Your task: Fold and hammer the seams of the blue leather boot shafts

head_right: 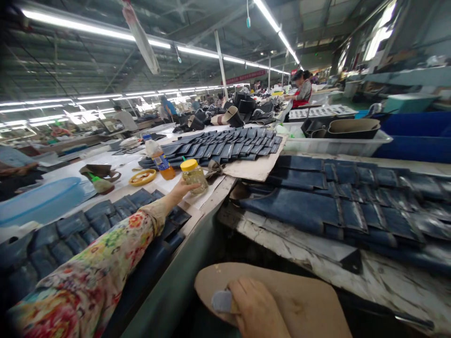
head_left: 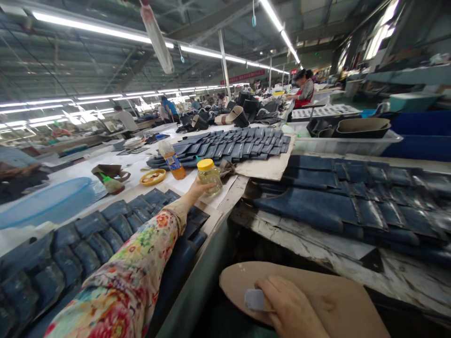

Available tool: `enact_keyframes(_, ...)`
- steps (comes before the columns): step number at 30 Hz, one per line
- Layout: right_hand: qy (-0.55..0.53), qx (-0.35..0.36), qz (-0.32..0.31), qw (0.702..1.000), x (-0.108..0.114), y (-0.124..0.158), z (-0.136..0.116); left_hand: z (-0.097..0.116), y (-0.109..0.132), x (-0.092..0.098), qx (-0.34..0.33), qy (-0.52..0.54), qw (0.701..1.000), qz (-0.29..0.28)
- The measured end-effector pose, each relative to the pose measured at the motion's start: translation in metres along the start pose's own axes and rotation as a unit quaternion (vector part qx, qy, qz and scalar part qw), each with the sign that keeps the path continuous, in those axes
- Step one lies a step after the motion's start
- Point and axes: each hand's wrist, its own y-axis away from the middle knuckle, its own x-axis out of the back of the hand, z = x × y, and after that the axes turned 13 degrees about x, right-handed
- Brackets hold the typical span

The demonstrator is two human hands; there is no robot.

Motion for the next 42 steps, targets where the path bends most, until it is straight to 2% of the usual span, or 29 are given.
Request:
enact_keyframes(6, 0.016, 0.007, 0.015, 1.0, -0.017, 0.0, 0.009, -0.007, -0.022, 0.008, -0.008, 0.007, 0.999, 0.043)
enact_keyframes(11, -0.003, -0.004, -0.001, 1.0, -0.003, -0.003, 0.002, -0.006, -0.026, 0.011, -0.004, 0.007, 0.998, 0.055)
enact_keyframes(15, -0.003, -0.015, 0.005, 1.0, 0.004, -0.005, -0.004, -0.003, -0.013, 0.012, 0.005, 0.0, 0.999, 0.041)
enact_keyframes(24, 0.014, 0.005, 0.046, 0.999, 0.006, 0.0, -0.01, 0.002, 0.03, 0.009, 0.03, -0.018, 0.999, 0.018)
enact_keyframes(29, 0.021, 0.007, 0.051, 0.998, 0.008, -0.001, -0.011, 0.002, 0.035, 0.002, 0.019, -0.023, 0.999, 0.034)
enact_keyframes(36, 0.034, 0.015, 0.045, 0.998, 0.009, -0.002, -0.013, -0.01, 0.033, -0.007, -0.011, -0.049, 0.996, 0.067)
enact_keyframes(42, 0.045, 0.014, 0.04, 0.998, 0.009, -0.002, -0.013, -0.001, 0.042, -0.014, 0.002, -0.169, 0.981, 0.098)
